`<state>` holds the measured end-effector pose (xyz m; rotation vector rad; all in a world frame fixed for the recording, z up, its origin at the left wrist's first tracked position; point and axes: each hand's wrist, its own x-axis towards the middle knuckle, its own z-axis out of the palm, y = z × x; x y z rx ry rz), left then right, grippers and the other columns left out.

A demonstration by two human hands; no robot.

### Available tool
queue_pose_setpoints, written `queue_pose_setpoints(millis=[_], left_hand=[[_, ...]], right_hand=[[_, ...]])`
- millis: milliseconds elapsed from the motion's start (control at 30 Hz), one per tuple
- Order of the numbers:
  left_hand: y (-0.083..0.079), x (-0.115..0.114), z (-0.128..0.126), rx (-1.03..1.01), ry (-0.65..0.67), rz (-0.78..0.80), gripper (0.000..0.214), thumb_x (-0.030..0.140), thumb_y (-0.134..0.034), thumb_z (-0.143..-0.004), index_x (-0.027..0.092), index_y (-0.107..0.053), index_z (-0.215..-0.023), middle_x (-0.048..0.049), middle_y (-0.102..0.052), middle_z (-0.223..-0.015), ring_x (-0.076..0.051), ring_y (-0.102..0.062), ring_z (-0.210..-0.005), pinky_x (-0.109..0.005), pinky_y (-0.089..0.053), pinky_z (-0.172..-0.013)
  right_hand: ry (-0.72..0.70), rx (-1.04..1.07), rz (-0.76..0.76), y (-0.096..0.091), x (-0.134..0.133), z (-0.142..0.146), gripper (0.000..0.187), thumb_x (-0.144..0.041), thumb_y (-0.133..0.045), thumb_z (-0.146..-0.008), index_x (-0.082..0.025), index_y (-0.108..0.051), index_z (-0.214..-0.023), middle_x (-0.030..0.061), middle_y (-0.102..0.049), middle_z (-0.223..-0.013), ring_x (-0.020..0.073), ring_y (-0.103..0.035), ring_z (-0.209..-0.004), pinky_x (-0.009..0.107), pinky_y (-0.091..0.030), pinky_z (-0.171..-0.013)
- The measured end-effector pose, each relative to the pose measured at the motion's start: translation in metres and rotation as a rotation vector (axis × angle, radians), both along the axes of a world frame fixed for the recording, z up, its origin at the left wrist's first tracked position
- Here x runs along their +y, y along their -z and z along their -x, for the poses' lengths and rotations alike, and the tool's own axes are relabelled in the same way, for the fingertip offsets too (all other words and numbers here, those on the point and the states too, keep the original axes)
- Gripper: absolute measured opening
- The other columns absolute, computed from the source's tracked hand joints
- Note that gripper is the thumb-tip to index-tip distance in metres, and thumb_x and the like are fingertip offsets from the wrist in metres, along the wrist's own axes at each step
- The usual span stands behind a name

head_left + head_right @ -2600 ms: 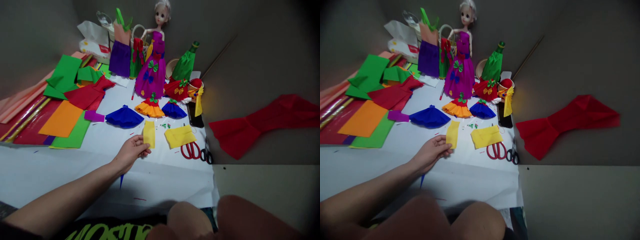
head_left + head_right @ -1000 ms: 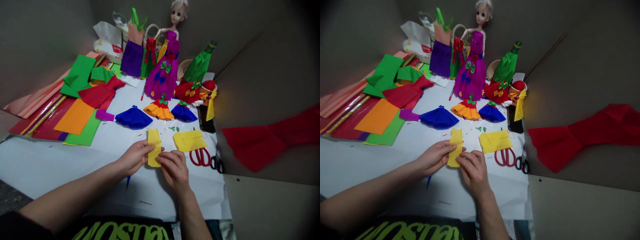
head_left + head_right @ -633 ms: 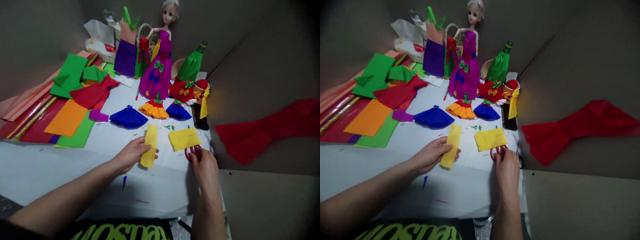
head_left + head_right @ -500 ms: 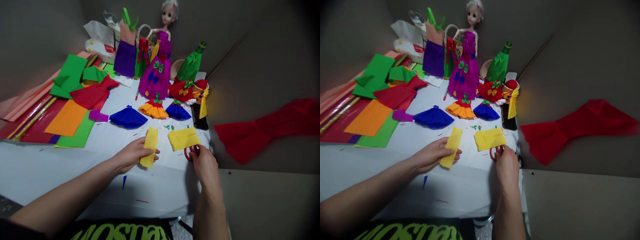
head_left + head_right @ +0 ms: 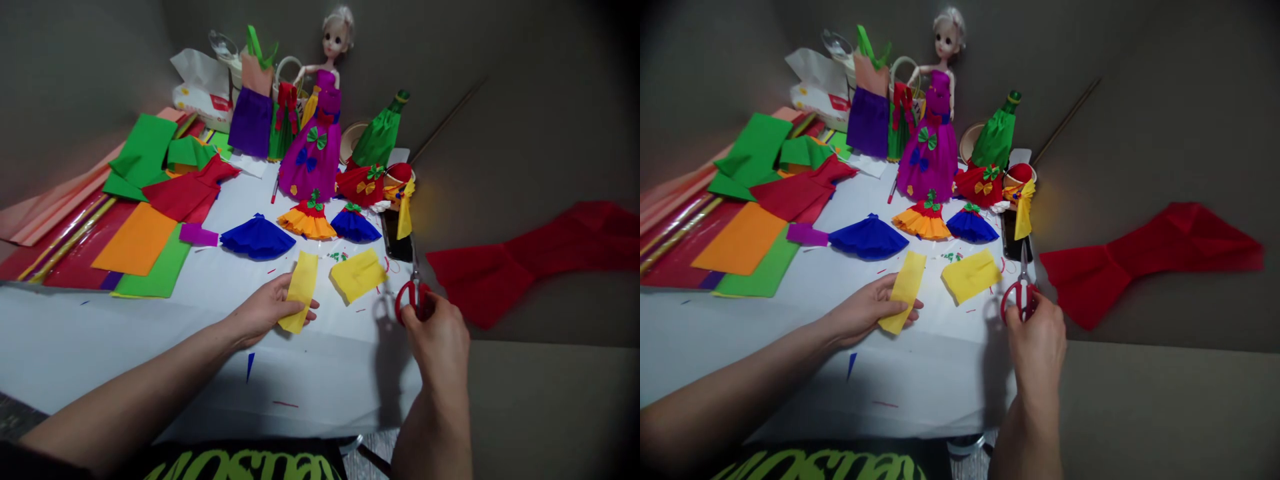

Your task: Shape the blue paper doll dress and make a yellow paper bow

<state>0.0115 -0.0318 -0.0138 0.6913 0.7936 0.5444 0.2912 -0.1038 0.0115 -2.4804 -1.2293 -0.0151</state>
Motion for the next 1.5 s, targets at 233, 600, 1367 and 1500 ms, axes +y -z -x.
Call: queue_pose_setpoints(millis=[233, 600, 1367, 1500], left_hand=[[0.002, -0.002, 0.002, -0.047, 0.074, -0.037, 0.074, 0.019, -0.074, -0.082, 0.021, -0.038, -0.146, -0.0128, -0.075, -0.099, -0.019, -0.073, -0.077, -0.031, -0.057, -0.072], [0.001, -0.004, 0.002, -0.042, 0.169, -0.139, 0.08, 0.021, -0.075, -0.08, 0.02, -0.035, -0.15, -0.0109, -0.074, -0.096, -0.018, -0.071, -0.068, -0.028, -0.054, -0.063], [-0.009, 0.007, 0.003, 0.089, -0.206, 0.095, 0.017, 0.015, -0.065, -0.09, 0.005, -0.067, -0.104, -0.0146, -0.076, -0.082, -0.014, -0.073, -0.069, -0.02, -0.06, -0.065], [-0.015, 0.006, 0.0, 0.097, -0.247, 0.111, 0.017, 0.014, -0.065, -0.09, 0.005, -0.068, -0.104, -0.0162, -0.077, -0.089, -0.015, -0.074, -0.072, -0.02, -0.06, -0.066]], right_hand=[[-0.312, 1.22, -0.178, 0.015, -0.015, 0.047, 0.037, -0.039, -0.078, -0.071, -0.019, -0.066, -0.101, 0.0084, -0.072, -0.094, 0.0208, -0.067, -0.081, 0.032, -0.055, -0.07], [-0.207, 1.393, -0.281, 0.02, 0.008, 0.102, 0.043, -0.028, -0.086, -0.063, -0.02, -0.054, -0.09, -0.0015, -0.07, -0.082, 0.0094, -0.057, -0.055, 0.023, -0.047, -0.053], [-0.442, 1.267, -0.276, 0.02, -0.027, 0.103, 0.054, -0.072, -0.047, -0.089, -0.021, -0.056, -0.105, 0.0076, -0.064, -0.098, 0.0162, -0.053, -0.073, 0.031, -0.045, -0.07], [-0.526, 1.235, 0.01, 0.011, -0.052, 0.097, 0.068, -0.083, -0.05, -0.077, -0.02, -0.057, -0.102, 0.0056, -0.062, -0.087, 0.0164, -0.052, -0.069, 0.03, -0.043, -0.064]])
